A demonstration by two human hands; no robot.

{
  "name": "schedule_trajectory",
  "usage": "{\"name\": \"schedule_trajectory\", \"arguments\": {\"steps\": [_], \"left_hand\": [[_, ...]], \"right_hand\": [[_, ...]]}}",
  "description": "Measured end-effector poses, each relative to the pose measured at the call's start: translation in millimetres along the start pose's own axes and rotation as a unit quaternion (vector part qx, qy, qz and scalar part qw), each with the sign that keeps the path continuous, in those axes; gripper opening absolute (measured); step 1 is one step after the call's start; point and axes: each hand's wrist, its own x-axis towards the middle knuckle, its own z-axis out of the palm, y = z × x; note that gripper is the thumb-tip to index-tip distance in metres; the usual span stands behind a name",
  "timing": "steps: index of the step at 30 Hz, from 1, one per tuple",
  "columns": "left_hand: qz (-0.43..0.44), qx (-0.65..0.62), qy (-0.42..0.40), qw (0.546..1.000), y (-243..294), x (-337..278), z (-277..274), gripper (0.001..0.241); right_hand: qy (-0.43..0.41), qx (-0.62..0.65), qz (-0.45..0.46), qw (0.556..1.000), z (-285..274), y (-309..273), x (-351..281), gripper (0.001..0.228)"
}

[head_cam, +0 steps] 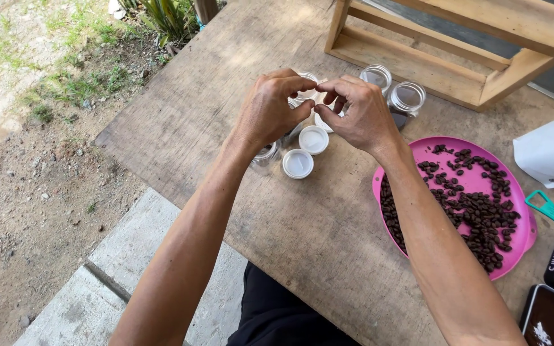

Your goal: Sorting roasted coffee beans on a plate and placing selected ones into glass jars.

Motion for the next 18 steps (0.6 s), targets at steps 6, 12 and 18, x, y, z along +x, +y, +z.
{"name": "schedule_trajectory", "arguments": {"steps": [6,12,18], "left_hand": [[0.040,-0.018,-0.021,0.999,20,14,30,0.029],[0.064,-0.034,-0.041,0.996,55,26,68,0.031],[0.089,-0.057,-0.064,0.992,71,38,118,0.028]], "right_hand": [[0.031,-0.036,0.012,0.999,-31,9,-29,0.027],[0.056,-0.064,0.040,0.996,-66,25,-66,0.031],[0.076,-0.089,0.096,0.989,-99,24,-101,0.034]]}}
